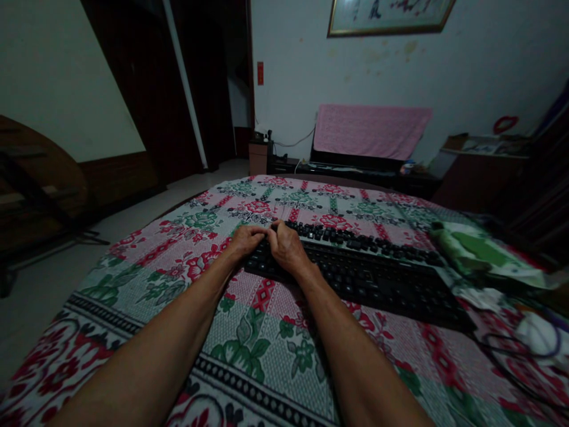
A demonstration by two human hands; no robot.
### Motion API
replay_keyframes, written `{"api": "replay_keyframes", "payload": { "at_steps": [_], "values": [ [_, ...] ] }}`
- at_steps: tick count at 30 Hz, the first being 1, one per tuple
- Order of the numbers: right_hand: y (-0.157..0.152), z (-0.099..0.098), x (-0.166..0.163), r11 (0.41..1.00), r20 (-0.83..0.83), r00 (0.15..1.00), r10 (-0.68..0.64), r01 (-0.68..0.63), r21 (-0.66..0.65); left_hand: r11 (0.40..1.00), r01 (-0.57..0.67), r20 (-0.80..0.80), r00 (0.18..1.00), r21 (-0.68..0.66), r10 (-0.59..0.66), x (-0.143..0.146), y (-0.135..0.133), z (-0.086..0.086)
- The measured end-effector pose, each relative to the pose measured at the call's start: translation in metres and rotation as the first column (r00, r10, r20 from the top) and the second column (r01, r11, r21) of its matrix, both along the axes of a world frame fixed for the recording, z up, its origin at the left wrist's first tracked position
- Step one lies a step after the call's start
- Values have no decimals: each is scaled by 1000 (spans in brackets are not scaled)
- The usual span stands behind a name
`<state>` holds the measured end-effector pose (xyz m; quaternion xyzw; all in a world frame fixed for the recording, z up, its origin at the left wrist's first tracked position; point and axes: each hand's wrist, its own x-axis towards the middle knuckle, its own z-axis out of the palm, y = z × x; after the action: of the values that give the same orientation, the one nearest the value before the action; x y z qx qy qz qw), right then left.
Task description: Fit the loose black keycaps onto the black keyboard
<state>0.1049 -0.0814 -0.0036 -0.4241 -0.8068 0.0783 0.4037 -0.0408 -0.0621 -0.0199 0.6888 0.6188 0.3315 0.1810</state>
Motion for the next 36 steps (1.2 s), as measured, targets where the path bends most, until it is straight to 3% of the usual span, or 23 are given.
{"api": "replay_keyframes", "payload": {
  "at_steps": [8, 14, 20, 25, 30, 33, 36],
  "values": [
    [2, 11, 8, 995, -321, 942, -98, 90, -41, 999, 23, -35, 999, 27, -22, 4, -4, -4],
    [6, 9, 16, 996, -331, 940, -86, 72, -55, 998, 63, 193, 980, -21, -58, -3, 1, 6],
    [10, 5, 18, 995, -423, 903, -79, 47, -87, 931, 363, 431, 846, -37, -312, 4, -14, 25],
    [4, 6, 15, 995, -469, 882, -49, 0, -103, 901, 433, 507, 783, -29, -360, 9, -15, 18],
    [-5, 13, 9, 989, -530, 847, 44, -113, -98, 944, 325, 351, 879, 59, -324, 4, -7, 15],
    [-4, 20, 9, 994, -639, 769, -11, -59, -87, 979, 136, 212, 963, 153, -167, 0, -4, 13],
    [2, 23, 16, 986, -737, 663, -135, 17, -165, 985, -50, 163, 986, 165, 22, -5, 0, 7]
  ]
}}
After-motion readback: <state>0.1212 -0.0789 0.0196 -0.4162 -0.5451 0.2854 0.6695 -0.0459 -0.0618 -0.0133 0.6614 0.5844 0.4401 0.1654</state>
